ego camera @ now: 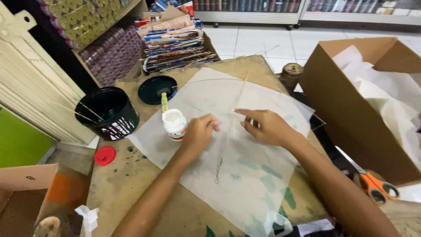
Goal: Applying glue to a bamboo kite frame and attaching white paper to it.
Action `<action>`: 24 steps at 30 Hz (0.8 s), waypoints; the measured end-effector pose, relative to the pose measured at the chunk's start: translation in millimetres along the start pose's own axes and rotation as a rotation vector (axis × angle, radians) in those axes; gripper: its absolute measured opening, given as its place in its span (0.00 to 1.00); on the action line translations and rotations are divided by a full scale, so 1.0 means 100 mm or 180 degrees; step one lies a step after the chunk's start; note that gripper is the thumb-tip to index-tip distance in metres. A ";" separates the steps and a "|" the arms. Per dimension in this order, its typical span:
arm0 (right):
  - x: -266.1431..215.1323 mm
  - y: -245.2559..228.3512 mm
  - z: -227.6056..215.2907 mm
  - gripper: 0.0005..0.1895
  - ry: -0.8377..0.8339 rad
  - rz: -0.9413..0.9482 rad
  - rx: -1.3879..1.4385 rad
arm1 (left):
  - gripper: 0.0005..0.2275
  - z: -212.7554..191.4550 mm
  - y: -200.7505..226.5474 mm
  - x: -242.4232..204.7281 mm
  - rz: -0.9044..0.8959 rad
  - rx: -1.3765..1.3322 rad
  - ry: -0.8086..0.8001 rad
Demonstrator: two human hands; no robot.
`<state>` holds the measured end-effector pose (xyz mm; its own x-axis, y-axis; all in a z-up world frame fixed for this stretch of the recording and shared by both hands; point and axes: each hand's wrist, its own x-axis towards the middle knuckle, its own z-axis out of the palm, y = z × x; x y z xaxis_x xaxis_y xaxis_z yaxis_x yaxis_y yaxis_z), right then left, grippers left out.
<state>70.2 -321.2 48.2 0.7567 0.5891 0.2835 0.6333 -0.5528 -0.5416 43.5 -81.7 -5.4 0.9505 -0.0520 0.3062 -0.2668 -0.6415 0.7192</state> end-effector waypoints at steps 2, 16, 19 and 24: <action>0.01 -0.02 0.04 0.22 -0.0040 -0.0061 -0.0195 | 0.13 -0.04 0.07 -0.06 0.0025 0.0070 -0.0025; -0.12 0.09 0.17 0.23 -0.0125 -0.0238 -0.0788 | 0.11 0.10 -0.09 -0.20 0.0343 0.0286 0.0382; -0.11 0.07 0.15 0.22 -0.0096 -0.0275 -0.0848 | 0.18 0.03 0.12 -0.26 0.0065 0.0011 0.0163; -0.12 0.05 0.15 0.23 -0.0214 -0.0287 -0.0912 | 0.06 0.07 0.11 -0.29 -0.0052 -0.0318 -0.0005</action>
<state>61.6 -322.3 30.3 0.6889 0.6759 0.2620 0.7247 -0.6345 -0.2686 14.4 -92.7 -10.9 0.9551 -0.0435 0.2930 -0.2658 -0.5627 0.7827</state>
